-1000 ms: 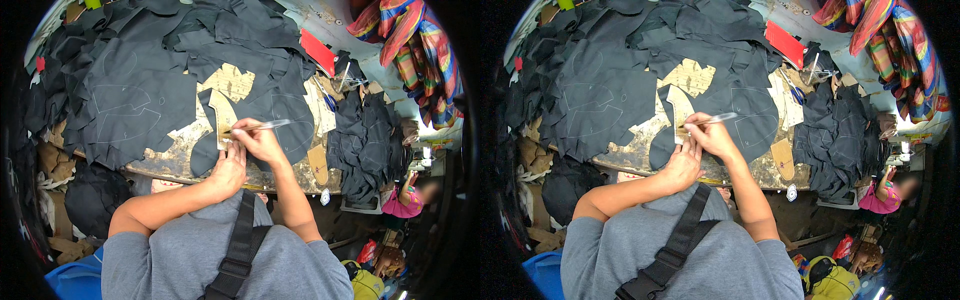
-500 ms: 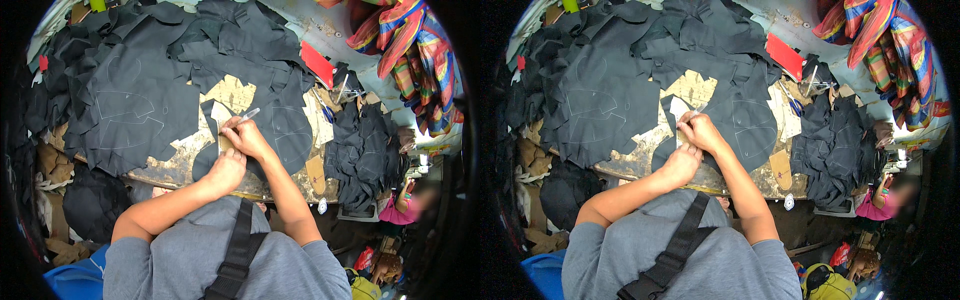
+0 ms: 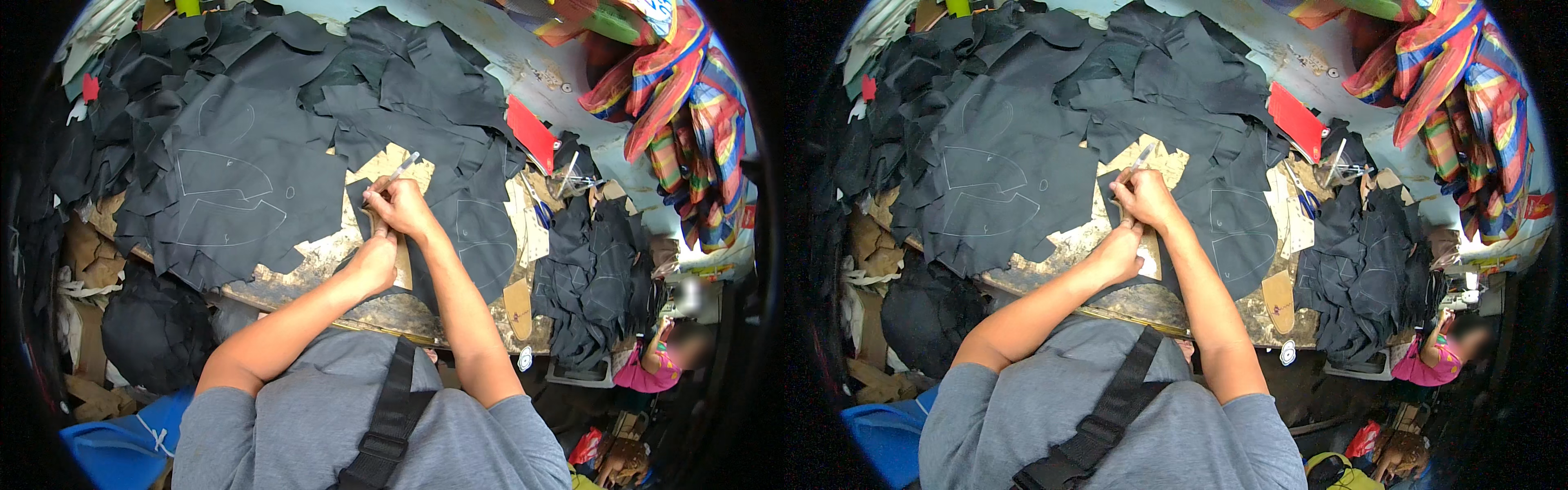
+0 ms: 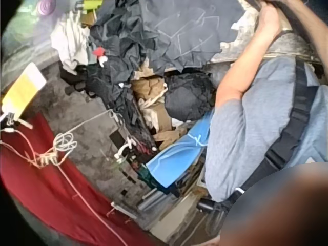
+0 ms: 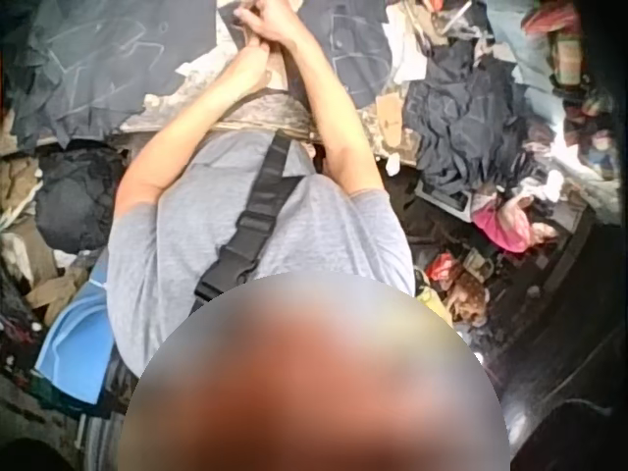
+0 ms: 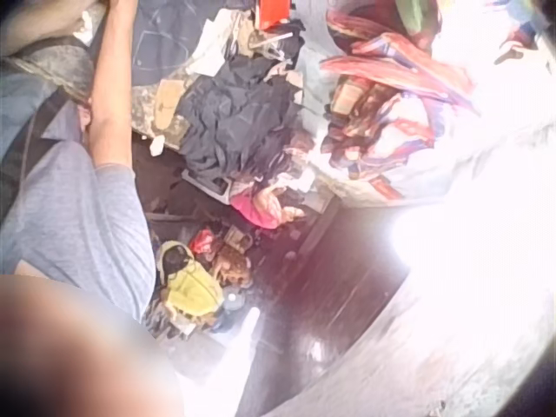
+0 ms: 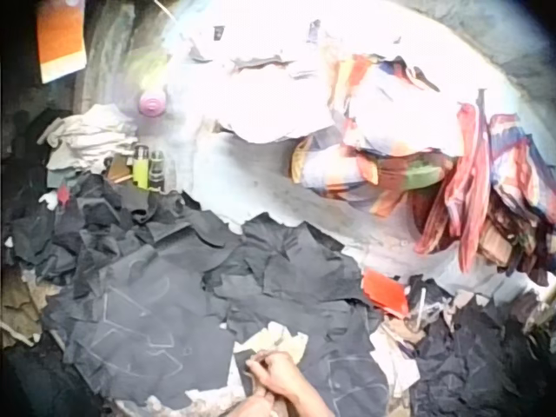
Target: The person lays out black fabric on a worktable, places a cardboard pattern on it, and traces the outline with a white marker. They repeat this process for several pieces, adjusting the fabric and pattern as needed.
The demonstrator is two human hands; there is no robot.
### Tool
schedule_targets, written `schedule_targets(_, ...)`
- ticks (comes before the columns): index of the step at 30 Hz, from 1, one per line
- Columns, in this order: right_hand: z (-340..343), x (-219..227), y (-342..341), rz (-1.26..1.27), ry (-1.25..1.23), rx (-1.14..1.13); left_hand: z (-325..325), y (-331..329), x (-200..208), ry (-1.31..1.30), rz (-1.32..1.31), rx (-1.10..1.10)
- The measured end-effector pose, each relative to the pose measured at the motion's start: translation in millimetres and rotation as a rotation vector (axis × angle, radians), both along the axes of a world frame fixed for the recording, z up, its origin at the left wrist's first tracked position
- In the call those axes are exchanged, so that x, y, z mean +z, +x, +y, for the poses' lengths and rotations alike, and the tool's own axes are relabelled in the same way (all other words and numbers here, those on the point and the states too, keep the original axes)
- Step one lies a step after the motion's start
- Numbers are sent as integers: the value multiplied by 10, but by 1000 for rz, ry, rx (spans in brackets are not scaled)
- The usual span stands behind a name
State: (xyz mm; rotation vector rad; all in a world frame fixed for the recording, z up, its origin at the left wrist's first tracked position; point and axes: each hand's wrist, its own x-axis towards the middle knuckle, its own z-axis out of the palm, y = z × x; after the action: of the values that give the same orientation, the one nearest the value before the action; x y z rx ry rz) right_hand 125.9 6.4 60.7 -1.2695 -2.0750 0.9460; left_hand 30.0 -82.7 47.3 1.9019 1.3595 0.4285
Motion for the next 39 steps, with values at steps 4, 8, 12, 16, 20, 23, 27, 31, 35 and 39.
schedule_targets(4, 79, -57, -7, 53, 92, -94, -8, 39, -20, -22, 26, 19)
schedule_targets(8, 83, -163, -75, 113, 90, -234, 2, 57, 9, -58, 20, 58)
schedule_targets(12, 35, -195, -80, 142, 184, -250, 27, 28, 29, -114, -11, 29)
schedule_targets(16, -251, -94, 197, -67, 381, -248, -13, 14, -11, 8, -38, 74)
schedule_targets(20, -1015, 46, 521, -89, 172, -372, -24, 10, -88, 60, -91, 96)
schedule_targets(23, -1580, 138, 615, -140, 172, -345, 2, -8, -121, 63, -132, 98)
schedule_targets(27, -1760, 165, 630, -45, -144, -285, 63, -99, -81, -188, -387, 122)
schedule_targets(31, -1555, -96, 321, 282, -39, -267, 75, -147, -15, -377, -583, 176)
schedule_targets(35, -1520, -161, 255, 207, 70, -212, 84, -142, 3, -353, -559, 167)
schedule_targets(39, -1591, -41, 393, 133, 29, -274, 87, -143, -27, -347, -563, 159)
